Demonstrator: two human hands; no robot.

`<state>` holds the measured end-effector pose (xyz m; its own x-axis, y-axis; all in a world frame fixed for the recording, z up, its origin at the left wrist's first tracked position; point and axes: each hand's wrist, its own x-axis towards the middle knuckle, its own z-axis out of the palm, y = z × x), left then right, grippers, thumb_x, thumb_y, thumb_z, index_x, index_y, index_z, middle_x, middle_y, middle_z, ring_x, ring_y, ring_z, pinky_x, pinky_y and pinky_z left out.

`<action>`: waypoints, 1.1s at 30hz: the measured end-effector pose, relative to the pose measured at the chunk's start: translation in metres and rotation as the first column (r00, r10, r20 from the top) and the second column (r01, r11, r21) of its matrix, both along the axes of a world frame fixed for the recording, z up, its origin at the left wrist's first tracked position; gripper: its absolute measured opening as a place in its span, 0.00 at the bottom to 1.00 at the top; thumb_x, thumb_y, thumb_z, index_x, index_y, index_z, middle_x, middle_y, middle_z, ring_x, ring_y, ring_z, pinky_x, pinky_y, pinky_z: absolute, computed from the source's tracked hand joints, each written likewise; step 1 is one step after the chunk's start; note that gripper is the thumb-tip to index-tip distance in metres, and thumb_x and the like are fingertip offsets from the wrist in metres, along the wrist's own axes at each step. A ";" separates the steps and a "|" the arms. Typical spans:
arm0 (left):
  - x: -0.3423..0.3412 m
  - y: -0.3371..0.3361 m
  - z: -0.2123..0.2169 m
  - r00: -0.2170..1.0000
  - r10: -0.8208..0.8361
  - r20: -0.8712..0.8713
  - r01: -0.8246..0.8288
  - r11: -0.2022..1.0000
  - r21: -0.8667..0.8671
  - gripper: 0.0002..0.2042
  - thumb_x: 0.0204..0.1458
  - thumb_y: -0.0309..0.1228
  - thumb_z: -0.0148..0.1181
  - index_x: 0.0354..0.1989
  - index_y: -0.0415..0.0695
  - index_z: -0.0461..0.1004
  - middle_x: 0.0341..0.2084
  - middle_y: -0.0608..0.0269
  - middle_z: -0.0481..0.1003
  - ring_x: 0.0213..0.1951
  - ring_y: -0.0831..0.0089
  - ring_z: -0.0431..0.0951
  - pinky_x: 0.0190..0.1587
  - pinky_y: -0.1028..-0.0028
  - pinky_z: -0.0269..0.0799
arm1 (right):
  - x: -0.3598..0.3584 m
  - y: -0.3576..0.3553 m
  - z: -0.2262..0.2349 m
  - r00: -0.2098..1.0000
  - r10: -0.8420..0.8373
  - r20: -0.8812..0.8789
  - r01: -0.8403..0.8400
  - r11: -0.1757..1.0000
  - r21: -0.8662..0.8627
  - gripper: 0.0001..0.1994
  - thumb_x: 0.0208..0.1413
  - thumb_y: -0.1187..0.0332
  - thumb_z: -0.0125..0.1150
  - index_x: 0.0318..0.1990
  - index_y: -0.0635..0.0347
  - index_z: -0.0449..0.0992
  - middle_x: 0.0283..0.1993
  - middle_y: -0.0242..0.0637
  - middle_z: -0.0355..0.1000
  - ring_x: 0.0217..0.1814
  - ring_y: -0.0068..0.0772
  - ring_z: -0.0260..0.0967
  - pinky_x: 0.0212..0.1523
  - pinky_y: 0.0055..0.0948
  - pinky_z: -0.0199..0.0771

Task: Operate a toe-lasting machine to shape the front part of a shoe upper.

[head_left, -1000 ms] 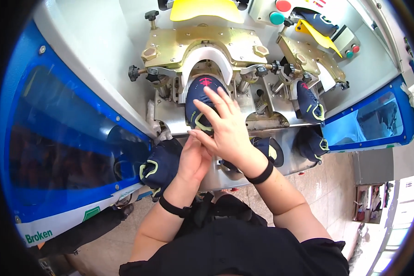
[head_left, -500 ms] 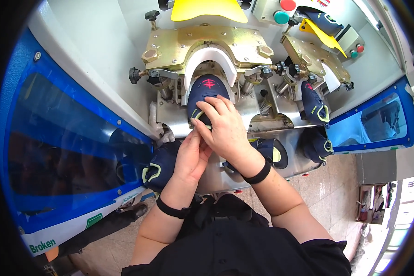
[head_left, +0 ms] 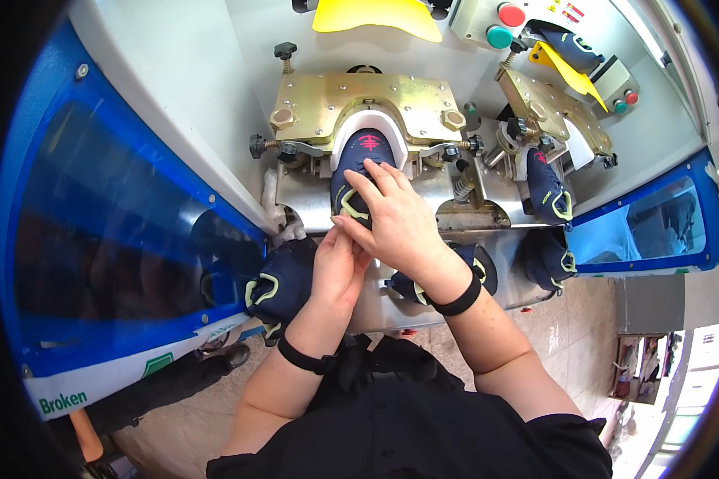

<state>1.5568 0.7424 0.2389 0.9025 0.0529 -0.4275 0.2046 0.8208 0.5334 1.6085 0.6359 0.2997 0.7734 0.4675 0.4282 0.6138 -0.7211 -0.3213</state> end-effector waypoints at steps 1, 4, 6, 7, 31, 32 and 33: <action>0.000 -0.001 0.001 1.000 0.016 0.002 -0.016 1.000 -0.005 0.15 0.66 0.41 0.48 0.49 0.43 0.69 0.38 0.67 0.75 0.40 0.78 0.77 0.42 0.75 0.75 | -0.001 -0.001 0.002 1.000 0.012 -0.013 -0.013 1.000 -0.011 0.28 0.51 0.52 0.64 0.57 0.57 0.70 0.61 0.55 0.64 0.64 0.58 0.61 0.59 0.46 0.68; -0.001 -0.002 -0.002 0.999 0.037 -0.012 -0.036 0.998 0.057 0.15 0.65 0.42 0.48 0.47 0.42 0.71 0.37 0.67 0.75 0.39 0.77 0.77 0.41 0.75 0.76 | 0.001 -0.002 0.003 0.999 0.029 -0.037 -0.031 0.998 -0.052 0.29 0.52 0.50 0.63 0.58 0.56 0.69 0.61 0.56 0.64 0.64 0.58 0.61 0.58 0.45 0.70; -0.001 -0.005 -0.005 0.998 0.066 -0.012 -0.065 0.995 0.070 0.15 0.65 0.42 0.49 0.47 0.43 0.71 0.37 0.66 0.76 0.39 0.76 0.78 0.41 0.74 0.76 | 0.000 -0.003 0.001 0.998 0.033 -0.048 -0.037 0.996 -0.083 0.29 0.54 0.50 0.62 0.59 0.54 0.68 0.62 0.54 0.64 0.64 0.56 0.62 0.58 0.44 0.70; -0.001 -0.006 -0.007 0.996 0.087 -0.011 -0.086 0.993 0.082 0.15 0.65 0.42 0.49 0.46 0.43 0.71 0.37 0.66 0.76 0.38 0.75 0.78 0.40 0.74 0.76 | 0.000 -0.003 0.001 0.999 0.031 -0.038 -0.034 0.994 -0.103 0.29 0.54 0.49 0.62 0.59 0.55 0.68 0.62 0.54 0.64 0.65 0.56 0.62 0.57 0.44 0.71; -0.023 -0.027 -0.026 0.994 0.050 -0.094 -0.013 0.935 0.355 0.29 0.59 0.58 0.48 0.47 0.40 0.69 0.40 0.56 0.76 0.41 0.59 0.80 0.40 0.62 0.78 | -0.042 -0.212 -0.087 0.832 -0.461 -0.309 0.413 0.886 -0.209 0.27 0.49 0.40 0.62 0.22 0.60 0.76 0.22 0.45 0.74 0.29 0.49 0.75 0.31 0.42 0.74; -0.038 -0.029 -0.038 0.995 -0.064 -0.079 0.085 0.948 0.306 0.29 0.61 0.59 0.42 0.43 0.41 0.73 0.38 0.55 0.78 0.40 0.60 0.80 0.40 0.63 0.77 | -0.046 -0.212 -0.094 0.795 -0.445 -0.413 0.329 0.887 -0.324 0.29 0.48 0.38 0.61 0.26 0.61 0.80 0.24 0.48 0.76 0.31 0.49 0.77 0.32 0.40 0.76; -0.046 -0.039 -0.042 0.960 -0.259 -0.107 0.279 0.920 0.276 0.30 0.62 0.59 0.41 0.37 0.41 0.75 0.34 0.55 0.79 0.39 0.61 0.81 0.40 0.64 0.78 | -0.045 -0.221 -0.117 0.769 -0.379 -0.514 0.329 0.925 -0.190 0.28 0.49 0.40 0.62 0.27 0.63 0.80 0.24 0.49 0.75 0.29 0.48 0.76 0.32 0.41 0.76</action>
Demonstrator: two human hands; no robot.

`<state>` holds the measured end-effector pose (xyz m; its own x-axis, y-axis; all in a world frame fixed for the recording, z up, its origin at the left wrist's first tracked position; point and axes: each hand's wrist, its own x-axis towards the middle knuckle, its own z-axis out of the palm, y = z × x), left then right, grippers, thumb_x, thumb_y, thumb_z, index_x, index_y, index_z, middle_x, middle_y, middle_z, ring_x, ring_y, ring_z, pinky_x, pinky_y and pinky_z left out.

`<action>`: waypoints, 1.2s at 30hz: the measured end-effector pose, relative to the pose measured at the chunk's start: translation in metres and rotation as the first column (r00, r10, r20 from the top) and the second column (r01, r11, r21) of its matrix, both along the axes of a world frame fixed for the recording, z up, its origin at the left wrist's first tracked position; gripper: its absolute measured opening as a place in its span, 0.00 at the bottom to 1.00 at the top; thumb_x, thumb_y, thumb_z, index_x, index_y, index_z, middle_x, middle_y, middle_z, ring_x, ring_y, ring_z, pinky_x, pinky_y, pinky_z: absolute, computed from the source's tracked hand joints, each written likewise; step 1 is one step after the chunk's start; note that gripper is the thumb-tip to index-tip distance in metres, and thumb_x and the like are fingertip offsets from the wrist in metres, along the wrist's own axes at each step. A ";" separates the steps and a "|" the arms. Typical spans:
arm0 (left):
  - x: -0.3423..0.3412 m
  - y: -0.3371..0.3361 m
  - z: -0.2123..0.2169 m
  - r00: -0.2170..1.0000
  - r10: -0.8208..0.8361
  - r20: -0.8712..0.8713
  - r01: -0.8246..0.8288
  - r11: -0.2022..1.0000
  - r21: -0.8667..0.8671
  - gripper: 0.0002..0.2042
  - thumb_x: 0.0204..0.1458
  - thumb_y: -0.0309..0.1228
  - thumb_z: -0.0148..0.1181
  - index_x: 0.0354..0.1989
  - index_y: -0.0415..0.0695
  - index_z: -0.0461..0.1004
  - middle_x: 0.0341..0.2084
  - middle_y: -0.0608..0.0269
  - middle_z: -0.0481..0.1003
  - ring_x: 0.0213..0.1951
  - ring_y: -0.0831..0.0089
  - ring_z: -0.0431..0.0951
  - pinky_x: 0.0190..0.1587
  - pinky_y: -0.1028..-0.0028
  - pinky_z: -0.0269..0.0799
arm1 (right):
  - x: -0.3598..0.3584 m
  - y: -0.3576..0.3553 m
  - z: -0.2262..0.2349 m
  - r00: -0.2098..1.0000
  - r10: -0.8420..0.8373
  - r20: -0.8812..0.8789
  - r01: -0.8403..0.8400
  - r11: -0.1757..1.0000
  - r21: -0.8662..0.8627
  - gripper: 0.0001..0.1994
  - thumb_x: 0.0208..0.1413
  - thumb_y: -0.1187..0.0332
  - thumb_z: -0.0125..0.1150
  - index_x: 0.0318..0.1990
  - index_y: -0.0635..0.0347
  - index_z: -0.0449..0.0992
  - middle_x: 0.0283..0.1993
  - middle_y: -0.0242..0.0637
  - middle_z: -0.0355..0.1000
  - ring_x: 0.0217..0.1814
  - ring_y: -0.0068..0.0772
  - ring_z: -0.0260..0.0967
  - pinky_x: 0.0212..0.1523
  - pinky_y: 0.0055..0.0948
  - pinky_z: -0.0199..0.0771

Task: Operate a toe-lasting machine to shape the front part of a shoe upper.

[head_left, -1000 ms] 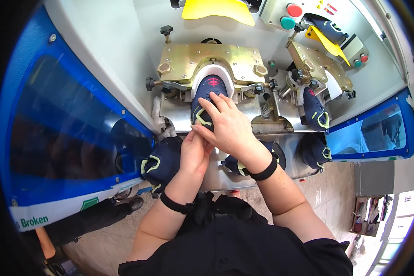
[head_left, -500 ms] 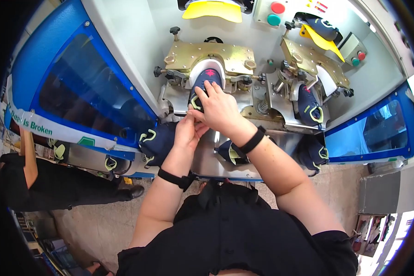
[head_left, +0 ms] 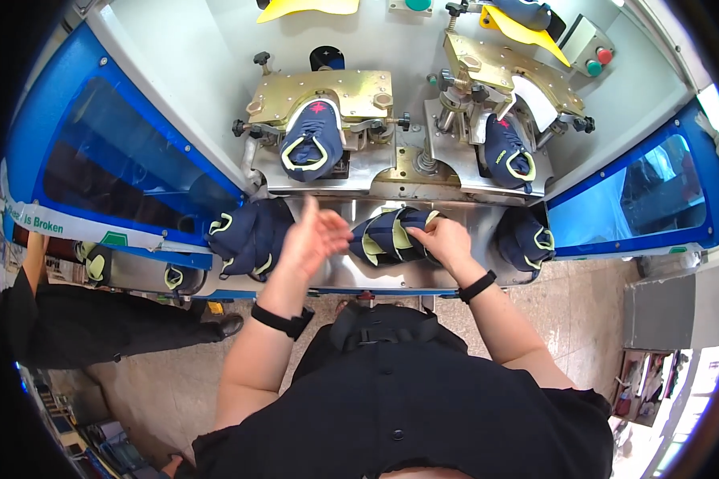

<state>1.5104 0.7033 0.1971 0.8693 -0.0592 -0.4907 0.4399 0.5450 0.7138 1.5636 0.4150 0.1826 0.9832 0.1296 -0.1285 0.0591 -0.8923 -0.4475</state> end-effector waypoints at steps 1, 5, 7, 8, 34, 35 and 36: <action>-0.009 -0.016 -0.002 0.987 -0.153 -0.056 0.153 0.988 -0.008 0.31 0.62 0.60 0.40 0.36 0.40 0.75 0.33 0.53 0.79 0.39 0.60 0.82 0.39 0.65 0.78 | 0.002 -0.008 -0.021 0.999 -0.002 -0.046 0.010 0.986 0.165 0.27 0.50 0.42 0.62 0.28 0.64 0.80 0.24 0.49 0.75 0.27 0.47 0.76 0.32 0.41 0.76; -0.035 -0.055 0.006 0.758 -0.643 -0.111 0.649 0.760 0.035 0.41 0.60 0.65 0.28 0.47 0.36 0.75 0.45 0.49 0.78 0.47 0.57 0.80 0.50 0.65 0.75 | -0.037 0.006 0.044 0.978 -0.060 -0.199 0.195 0.598 0.777 0.13 0.59 0.61 0.62 0.39 0.64 0.77 0.21 0.31 0.71 0.17 0.17 0.68 0.18 0.17 0.65; -0.039 -0.063 0.014 0.722 -0.691 0.014 0.690 0.719 -0.082 0.41 0.59 0.66 0.28 0.55 0.39 0.71 0.51 0.53 0.75 0.55 0.58 0.74 0.58 0.64 0.68 | -0.069 0.011 0.086 0.993 0.077 -0.091 0.050 0.421 0.906 0.10 0.59 0.71 0.61 0.45 0.66 0.75 0.32 0.32 0.75 0.26 0.19 0.72 0.27 0.20 0.72; -0.040 -0.069 0.025 0.797 -0.596 0.099 0.603 0.775 -0.190 0.40 0.58 0.66 0.30 0.58 0.41 0.69 0.55 0.55 0.72 0.58 0.60 0.71 0.60 0.63 0.65 | -0.083 0.013 0.096 0.988 0.140 -0.063 0.016 0.320 0.947 0.10 0.59 0.71 0.61 0.45 0.67 0.75 0.32 0.33 0.75 0.29 0.23 0.74 0.31 0.22 0.74; -0.090 0.033 0.077 0.910 0.263 0.320 -0.147 0.927 -0.345 0.19 0.68 0.45 0.37 0.53 0.44 0.66 0.45 0.53 0.75 0.48 0.58 0.76 0.51 0.59 0.72 | 0.225 0.185 0.274 0.295 0.170 0.940 -0.526 0.851 0.011 0.15 0.50 0.66 0.66 0.43 0.60 0.74 0.42 0.45 0.71 0.43 0.47 0.72 0.45 0.37 0.72; -0.093 0.038 0.076 0.918 0.286 0.276 -0.181 0.919 -0.351 0.19 0.68 0.45 0.37 0.52 0.44 0.67 0.43 0.53 0.76 0.47 0.58 0.76 0.50 0.59 0.72 | 0.226 0.196 0.280 0.294 0.173 0.940 -0.512 0.859 0.002 0.16 0.50 0.65 0.66 0.45 0.61 0.74 0.43 0.46 0.71 0.44 0.47 0.72 0.46 0.37 0.73; -0.095 0.042 0.074 0.919 0.313 0.238 -0.241 0.927 -0.288 0.21 0.66 0.49 0.37 0.49 0.45 0.68 0.41 0.54 0.76 0.45 0.57 0.77 0.49 0.57 0.73 | 0.225 0.202 0.282 0.290 0.169 0.942 -0.508 0.861 0.001 0.16 0.50 0.65 0.66 0.45 0.61 0.74 0.43 0.46 0.71 0.44 0.47 0.72 0.46 0.37 0.73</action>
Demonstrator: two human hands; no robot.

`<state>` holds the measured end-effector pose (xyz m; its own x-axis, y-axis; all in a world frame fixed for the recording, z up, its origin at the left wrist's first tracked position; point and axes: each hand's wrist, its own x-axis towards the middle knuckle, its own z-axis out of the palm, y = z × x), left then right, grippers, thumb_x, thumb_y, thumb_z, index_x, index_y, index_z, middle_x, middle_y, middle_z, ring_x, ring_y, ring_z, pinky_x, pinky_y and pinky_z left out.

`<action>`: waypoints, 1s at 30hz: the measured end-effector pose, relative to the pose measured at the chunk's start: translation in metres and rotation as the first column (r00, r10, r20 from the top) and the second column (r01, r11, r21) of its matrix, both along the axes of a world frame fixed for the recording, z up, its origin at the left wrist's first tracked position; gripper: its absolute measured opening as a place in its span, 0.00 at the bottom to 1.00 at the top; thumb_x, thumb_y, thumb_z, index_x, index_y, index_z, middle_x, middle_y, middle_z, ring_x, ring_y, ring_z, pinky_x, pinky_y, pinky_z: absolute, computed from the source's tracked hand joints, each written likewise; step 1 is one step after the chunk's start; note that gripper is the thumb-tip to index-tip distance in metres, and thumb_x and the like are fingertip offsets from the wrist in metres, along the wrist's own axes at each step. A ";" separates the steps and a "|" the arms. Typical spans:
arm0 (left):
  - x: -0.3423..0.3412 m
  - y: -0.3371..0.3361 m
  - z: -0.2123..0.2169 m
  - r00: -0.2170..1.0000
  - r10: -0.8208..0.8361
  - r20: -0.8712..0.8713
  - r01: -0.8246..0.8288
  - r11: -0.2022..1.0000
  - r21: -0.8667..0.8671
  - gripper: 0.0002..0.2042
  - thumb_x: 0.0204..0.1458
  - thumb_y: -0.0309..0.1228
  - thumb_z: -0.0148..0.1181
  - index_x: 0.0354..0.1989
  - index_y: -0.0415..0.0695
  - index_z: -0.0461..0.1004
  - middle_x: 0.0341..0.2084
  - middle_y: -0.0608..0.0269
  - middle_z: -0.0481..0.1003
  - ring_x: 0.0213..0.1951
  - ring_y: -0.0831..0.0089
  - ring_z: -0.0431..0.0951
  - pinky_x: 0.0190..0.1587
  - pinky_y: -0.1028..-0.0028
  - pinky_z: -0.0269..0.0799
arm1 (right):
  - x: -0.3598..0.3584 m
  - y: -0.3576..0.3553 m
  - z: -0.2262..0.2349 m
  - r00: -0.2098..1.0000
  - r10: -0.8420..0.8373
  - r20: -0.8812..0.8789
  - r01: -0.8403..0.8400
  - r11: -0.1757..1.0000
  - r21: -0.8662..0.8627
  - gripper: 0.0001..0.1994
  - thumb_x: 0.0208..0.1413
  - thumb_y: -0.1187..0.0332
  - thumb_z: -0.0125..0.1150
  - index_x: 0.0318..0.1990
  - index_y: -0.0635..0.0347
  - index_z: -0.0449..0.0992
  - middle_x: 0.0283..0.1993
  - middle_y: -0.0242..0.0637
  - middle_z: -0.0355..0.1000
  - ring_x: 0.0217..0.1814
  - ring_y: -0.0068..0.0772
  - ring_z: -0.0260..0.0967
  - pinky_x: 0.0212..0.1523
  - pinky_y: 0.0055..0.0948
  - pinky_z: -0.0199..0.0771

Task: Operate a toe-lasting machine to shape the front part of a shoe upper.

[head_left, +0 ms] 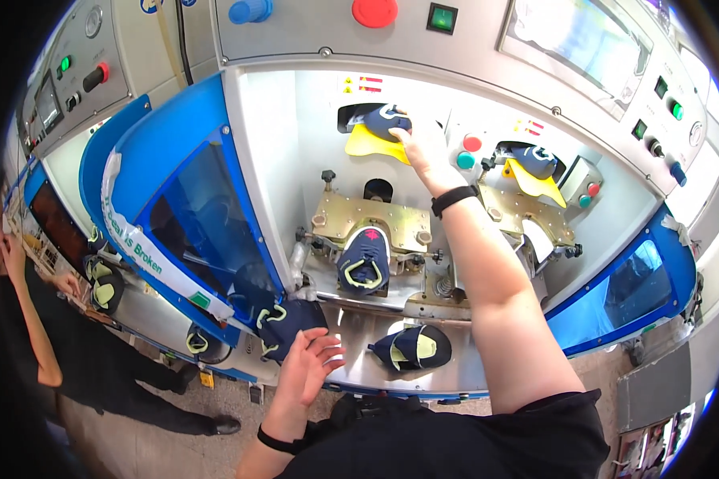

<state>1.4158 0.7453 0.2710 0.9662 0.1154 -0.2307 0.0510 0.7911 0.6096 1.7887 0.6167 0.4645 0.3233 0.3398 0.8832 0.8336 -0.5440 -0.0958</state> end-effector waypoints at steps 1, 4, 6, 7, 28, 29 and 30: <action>-0.001 0.005 -0.002 1.000 -0.009 0.005 0.009 1.000 0.002 0.21 0.66 0.49 0.37 0.49 0.45 0.68 0.41 0.54 0.76 0.45 0.57 0.77 0.49 0.57 0.73 | -0.003 0.004 -0.001 0.985 -0.028 -0.172 0.041 0.996 0.076 0.17 0.51 0.66 0.65 0.47 0.61 0.72 0.46 0.48 0.70 0.47 0.48 0.71 0.48 0.38 0.73; -0.016 0.024 -0.011 0.996 0.091 0.012 -0.091 0.995 -0.034 0.22 0.66 0.50 0.37 0.49 0.44 0.68 0.39 0.53 0.76 0.43 0.58 0.78 0.46 0.58 0.75 | -0.039 0.010 -0.030 0.968 -0.070 -0.240 0.125 0.967 0.222 0.17 0.53 0.67 0.63 0.50 0.61 0.70 0.54 0.53 0.67 0.52 0.50 0.69 0.50 0.40 0.72; -0.018 0.032 -0.016 0.997 0.075 0.007 -0.075 0.997 -0.029 0.22 0.65 0.50 0.37 0.48 0.44 0.69 0.39 0.54 0.77 0.42 0.58 0.78 0.45 0.58 0.75 | -0.065 -0.011 -0.055 0.972 -0.176 -0.154 0.218 0.920 0.324 0.14 0.54 0.70 0.59 0.48 0.60 0.69 0.62 0.57 0.61 0.57 0.52 0.67 0.52 0.40 0.72; -0.016 0.033 -0.016 0.997 0.081 -0.005 -0.081 0.996 -0.021 0.22 0.65 0.51 0.37 0.48 0.44 0.69 0.39 0.54 0.77 0.42 0.58 0.78 0.45 0.58 0.75 | -0.073 -0.024 -0.067 0.956 -0.228 -0.188 0.281 0.895 0.347 0.12 0.54 0.71 0.57 0.46 0.60 0.69 0.65 0.59 0.57 0.59 0.52 0.66 0.52 0.40 0.72; 0.067 -0.036 -0.021 0.835 -0.550 -0.009 0.550 0.835 0.017 0.18 0.66 0.42 0.41 0.49 0.40 0.68 0.41 0.51 0.75 0.43 0.61 0.78 0.45 0.65 0.76 | -0.144 -0.297 -0.049 0.757 -0.515 -0.402 0.585 0.808 0.065 0.15 0.60 0.61 0.57 0.26 0.62 0.71 0.23 0.46 0.67 0.24 0.46 0.64 0.27 0.36 0.63; 0.069 -0.040 -0.023 0.828 -0.560 -0.012 0.561 0.828 0.015 0.18 0.66 0.42 0.41 0.49 0.40 0.68 0.41 0.51 0.75 0.43 0.61 0.78 0.45 0.65 0.76 | -0.162 -0.300 -0.075 0.755 -0.500 -0.424 0.560 0.828 0.021 0.16 0.58 0.59 0.59 0.25 0.62 0.71 0.24 0.45 0.67 0.24 0.46 0.64 0.27 0.37 0.64; 0.070 -0.044 -0.027 0.809 -0.587 -0.033 0.588 0.809 0.019 0.18 0.66 0.42 0.41 0.49 0.40 0.68 0.41 0.51 0.75 0.42 0.62 0.78 0.45 0.65 0.76 | -0.179 -0.297 -0.095 0.662 -0.567 -0.490 0.591 0.797 -0.123 0.16 0.56 0.57 0.62 0.25 0.60 0.73 0.26 0.44 0.69 0.27 0.46 0.68 0.30 0.37 0.67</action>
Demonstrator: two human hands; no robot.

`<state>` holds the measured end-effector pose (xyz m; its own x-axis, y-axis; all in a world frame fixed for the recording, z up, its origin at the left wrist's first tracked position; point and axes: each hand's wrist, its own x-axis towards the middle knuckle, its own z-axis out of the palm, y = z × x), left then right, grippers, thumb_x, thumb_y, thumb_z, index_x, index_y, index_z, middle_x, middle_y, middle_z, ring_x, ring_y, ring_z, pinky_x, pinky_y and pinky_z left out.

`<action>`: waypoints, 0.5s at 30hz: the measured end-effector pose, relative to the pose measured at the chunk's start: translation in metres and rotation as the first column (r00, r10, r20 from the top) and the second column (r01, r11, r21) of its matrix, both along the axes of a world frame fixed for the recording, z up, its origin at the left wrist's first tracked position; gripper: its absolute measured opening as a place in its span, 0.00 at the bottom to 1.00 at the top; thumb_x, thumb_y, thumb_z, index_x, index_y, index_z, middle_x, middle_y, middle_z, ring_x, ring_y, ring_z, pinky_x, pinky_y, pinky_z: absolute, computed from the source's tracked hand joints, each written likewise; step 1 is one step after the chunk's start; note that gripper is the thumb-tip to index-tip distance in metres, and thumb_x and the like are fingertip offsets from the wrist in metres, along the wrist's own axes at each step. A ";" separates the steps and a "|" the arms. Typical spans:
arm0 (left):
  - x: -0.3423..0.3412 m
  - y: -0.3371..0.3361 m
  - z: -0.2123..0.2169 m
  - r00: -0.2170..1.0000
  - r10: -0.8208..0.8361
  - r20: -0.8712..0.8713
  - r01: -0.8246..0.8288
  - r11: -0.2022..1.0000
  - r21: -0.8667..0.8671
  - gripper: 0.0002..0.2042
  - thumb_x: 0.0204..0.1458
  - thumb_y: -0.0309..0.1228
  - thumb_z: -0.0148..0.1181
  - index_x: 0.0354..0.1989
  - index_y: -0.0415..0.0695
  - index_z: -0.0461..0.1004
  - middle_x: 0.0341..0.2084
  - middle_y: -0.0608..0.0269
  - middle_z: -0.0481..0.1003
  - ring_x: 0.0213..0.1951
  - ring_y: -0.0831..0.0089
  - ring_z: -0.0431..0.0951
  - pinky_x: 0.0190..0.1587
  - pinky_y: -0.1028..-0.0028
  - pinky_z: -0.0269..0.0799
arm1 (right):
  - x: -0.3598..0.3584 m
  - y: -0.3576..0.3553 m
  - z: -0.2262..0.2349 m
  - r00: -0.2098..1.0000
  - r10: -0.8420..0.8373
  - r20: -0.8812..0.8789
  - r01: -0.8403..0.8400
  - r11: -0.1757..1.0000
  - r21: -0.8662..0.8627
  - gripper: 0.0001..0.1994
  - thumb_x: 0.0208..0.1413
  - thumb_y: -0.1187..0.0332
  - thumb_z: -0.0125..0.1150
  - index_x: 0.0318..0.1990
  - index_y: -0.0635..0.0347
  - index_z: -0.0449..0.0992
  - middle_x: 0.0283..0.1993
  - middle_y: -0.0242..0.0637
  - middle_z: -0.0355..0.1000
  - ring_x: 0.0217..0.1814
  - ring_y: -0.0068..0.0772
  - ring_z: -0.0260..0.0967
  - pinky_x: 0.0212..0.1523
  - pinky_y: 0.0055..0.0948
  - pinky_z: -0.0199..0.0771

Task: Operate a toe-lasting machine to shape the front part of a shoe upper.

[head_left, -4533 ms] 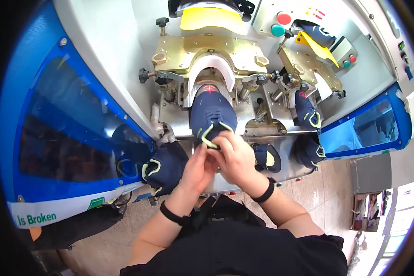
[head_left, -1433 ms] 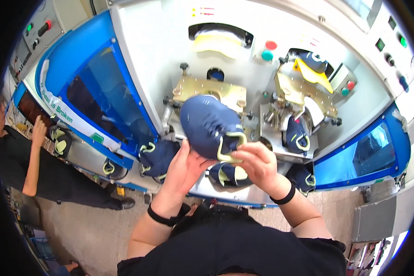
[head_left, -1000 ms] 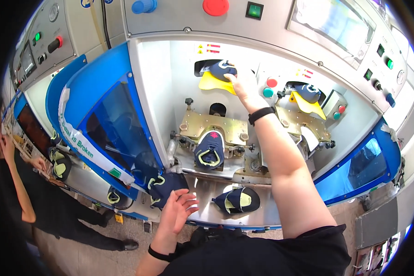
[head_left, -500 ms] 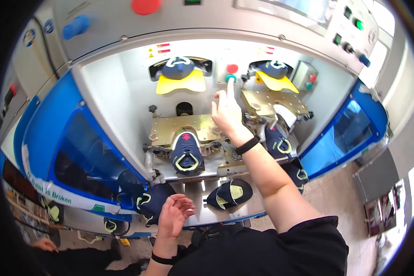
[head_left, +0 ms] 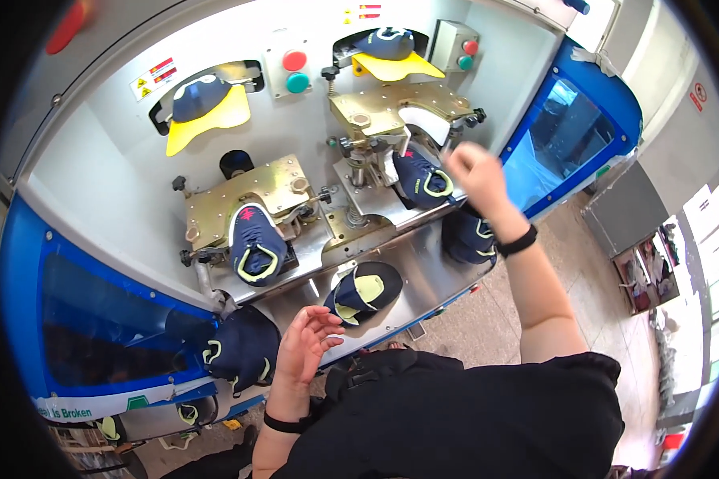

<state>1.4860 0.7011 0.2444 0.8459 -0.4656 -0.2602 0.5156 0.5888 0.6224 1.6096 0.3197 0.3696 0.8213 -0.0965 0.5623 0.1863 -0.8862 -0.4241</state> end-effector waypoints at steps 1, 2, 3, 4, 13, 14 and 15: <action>0.001 -0.004 -0.001 0.999 -0.027 -0.019 0.027 0.999 0.020 0.18 0.66 0.42 0.41 0.49 0.40 0.69 0.41 0.52 0.75 0.42 0.62 0.78 0.45 0.66 0.76 | -0.009 0.001 -0.031 0.999 0.032 -0.018 -0.033 0.998 -0.052 0.15 0.53 0.54 0.64 0.27 0.57 0.75 0.30 0.40 0.72 0.32 0.45 0.72 0.33 0.38 0.71; 0.001 -0.009 -0.002 0.999 -0.033 -0.025 0.033 0.999 0.022 0.18 0.66 0.42 0.41 0.49 0.40 0.69 0.41 0.52 0.75 0.42 0.62 0.78 0.45 0.66 0.76 | -0.021 0.004 -0.050 0.991 0.007 -0.132 -0.034 0.978 -0.204 0.16 0.51 0.52 0.66 0.33 0.56 0.76 0.35 0.38 0.73 0.38 0.45 0.74 0.37 0.38 0.74; 0.004 -0.016 0.000 0.997 -0.080 -0.015 0.081 0.995 0.063 0.18 0.66 0.43 0.41 0.48 0.40 0.69 0.40 0.52 0.75 0.42 0.61 0.78 0.44 0.65 0.76 | -0.023 -0.001 -0.079 0.994 0.042 -0.099 -0.064 0.972 -0.227 0.18 0.49 0.53 0.67 0.39 0.57 0.74 0.38 0.39 0.72 0.40 0.46 0.73 0.39 0.39 0.73; 0.007 -0.023 0.002 0.992 -0.126 -0.007 0.126 0.987 0.104 0.19 0.65 0.44 0.40 0.47 0.40 0.69 0.39 0.51 0.75 0.42 0.60 0.78 0.44 0.64 0.76 | -0.020 -0.004 -0.096 0.998 0.065 -0.023 -0.068 0.981 -0.182 0.17 0.48 0.56 0.68 0.39 0.58 0.74 0.39 0.41 0.72 0.40 0.47 0.73 0.39 0.39 0.73; 0.001 -0.049 0.016 0.982 -0.178 0.068 0.160 0.963 0.216 0.16 0.65 0.41 0.44 0.48 0.41 0.69 0.41 0.52 0.76 0.42 0.64 0.78 0.45 0.67 0.75 | -0.001 -0.032 -0.022 0.998 0.019 -0.058 0.036 0.579 0.815 0.13 0.53 0.60 0.68 0.33 0.62 0.77 0.26 0.26 0.71 0.30 0.20 0.65 0.32 0.24 0.64; -0.008 -0.041 0.015 0.987 -0.153 0.059 0.130 0.951 0.282 0.15 0.65 0.40 0.45 0.48 0.41 0.69 0.42 0.53 0.76 0.42 0.65 0.78 0.45 0.68 0.75 | -0.017 -0.033 0.002 0.997 0.042 0.057 -0.071 0.587 0.807 0.11 0.55 0.62 0.66 0.31 0.62 0.76 0.27 0.23 0.69 0.30 0.17 0.64 0.30 0.19 0.60; -0.020 -0.029 0.014 0.994 -0.104 0.041 0.083 0.931 0.356 0.15 0.65 0.40 0.46 0.48 0.41 0.69 0.42 0.53 0.76 0.43 0.66 0.78 0.45 0.70 0.75 | -0.043 -0.007 0.030 0.998 0.023 0.058 -0.054 0.790 0.610 0.10 0.56 0.65 0.64 0.29 0.62 0.73 0.25 0.22 0.66 0.30 0.14 0.61 0.31 0.18 0.59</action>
<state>1.4662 0.6718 0.2580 0.8215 -0.4300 -0.3744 0.5146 0.2766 0.8116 1.5668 0.3131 0.4001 0.8069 -0.4016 0.4331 0.2471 -0.4364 -0.8651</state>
